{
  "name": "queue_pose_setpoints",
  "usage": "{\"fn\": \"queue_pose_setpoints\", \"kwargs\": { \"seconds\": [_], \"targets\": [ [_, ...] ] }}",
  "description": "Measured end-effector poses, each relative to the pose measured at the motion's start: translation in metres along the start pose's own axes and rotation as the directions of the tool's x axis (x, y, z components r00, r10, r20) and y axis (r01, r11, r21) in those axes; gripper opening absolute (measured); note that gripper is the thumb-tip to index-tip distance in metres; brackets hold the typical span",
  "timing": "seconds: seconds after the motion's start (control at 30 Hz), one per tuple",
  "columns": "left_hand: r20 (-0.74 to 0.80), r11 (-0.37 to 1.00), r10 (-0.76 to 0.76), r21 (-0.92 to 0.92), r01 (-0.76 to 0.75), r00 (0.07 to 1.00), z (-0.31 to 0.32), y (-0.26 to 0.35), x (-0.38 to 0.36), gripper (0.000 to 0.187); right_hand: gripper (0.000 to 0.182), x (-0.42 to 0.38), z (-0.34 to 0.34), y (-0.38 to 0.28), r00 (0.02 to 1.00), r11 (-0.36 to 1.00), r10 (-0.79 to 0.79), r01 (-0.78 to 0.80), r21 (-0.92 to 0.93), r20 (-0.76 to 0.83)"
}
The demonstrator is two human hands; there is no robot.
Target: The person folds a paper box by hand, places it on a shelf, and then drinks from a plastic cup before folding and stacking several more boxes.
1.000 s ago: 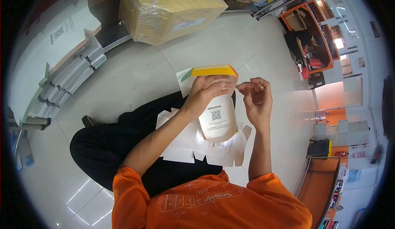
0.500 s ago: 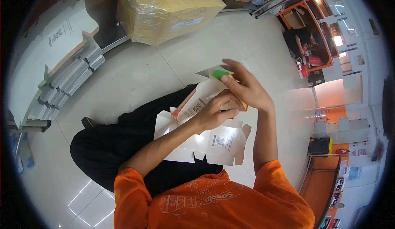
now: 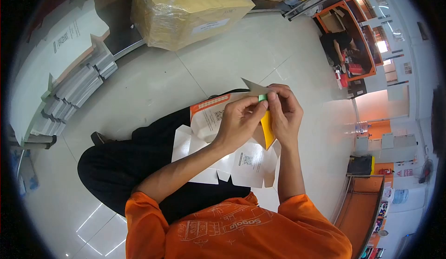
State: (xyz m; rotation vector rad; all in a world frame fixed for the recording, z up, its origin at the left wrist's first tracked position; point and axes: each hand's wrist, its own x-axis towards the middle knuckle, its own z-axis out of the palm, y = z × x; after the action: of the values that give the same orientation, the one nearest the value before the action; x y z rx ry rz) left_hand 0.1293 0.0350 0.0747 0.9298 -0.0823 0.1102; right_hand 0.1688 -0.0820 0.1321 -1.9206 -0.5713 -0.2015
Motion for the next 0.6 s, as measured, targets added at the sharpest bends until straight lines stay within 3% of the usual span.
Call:
{"fn": "queue_pose_setpoints", "kwargs": {
  "seconds": [0.1,0.13,0.2,0.33,0.4,0.43,0.5,0.57,0.6],
  "targets": [
    [0.062,0.985,-0.091,-0.139,0.099,0.994,0.006,0.006,0.0,0.021,0.009,0.005,0.001,-0.003,0.994,0.99,-0.056,0.043,-0.134,-0.095],
    [0.056,0.928,-0.204,-0.307,0.211,0.977,0.006,0.007,0.0,0.019,0.009,0.007,0.004,-0.002,0.994,0.99,-0.059,0.046,-0.134,-0.093],
    [0.099,0.754,-0.384,-0.539,0.374,0.918,0.002,0.007,0.001,0.015,0.009,0.009,0.012,0.004,0.93,0.969,-0.245,0.224,-0.105,-0.274],
    [0.067,0.74,-0.392,-0.569,0.358,0.918,-0.007,0.007,0.006,0.016,0.01,0.008,0.011,0.004,0.944,0.95,-0.274,0.236,-0.202,-0.185],
    [0.021,0.77,-0.374,-0.55,0.323,0.927,-0.003,0.005,0.004,0.018,0.01,0.006,0.003,-0.007,0.99,0.858,-0.14,0.119,-0.5,-0.004],
    [-0.021,0.799,-0.357,-0.524,0.294,0.934,0.001,0.003,0.002,0.02,0.01,0.008,0.0,-0.013,0.99,0.856,-0.138,0.119,-0.504,-0.001],
    [-0.048,0.841,-0.324,-0.472,0.265,0.945,0.008,0.003,-0.002,0.02,0.011,0.011,-0.004,-0.028,0.998,0.887,0.064,-0.053,-0.458,0.008],
    [-0.068,0.938,-0.131,-0.331,0.102,0.989,0.012,0.012,-0.005,0.02,0.011,0.013,-0.008,-0.038,0.997,0.909,0.07,-0.057,-0.412,0.016],
    [-0.054,0.949,-0.115,-0.302,0.094,0.992,0.012,0.014,-0.006,0.021,0.01,0.012,-0.011,-0.04,0.996,0.934,0.089,-0.074,-0.351,0.026]
  ]
}}
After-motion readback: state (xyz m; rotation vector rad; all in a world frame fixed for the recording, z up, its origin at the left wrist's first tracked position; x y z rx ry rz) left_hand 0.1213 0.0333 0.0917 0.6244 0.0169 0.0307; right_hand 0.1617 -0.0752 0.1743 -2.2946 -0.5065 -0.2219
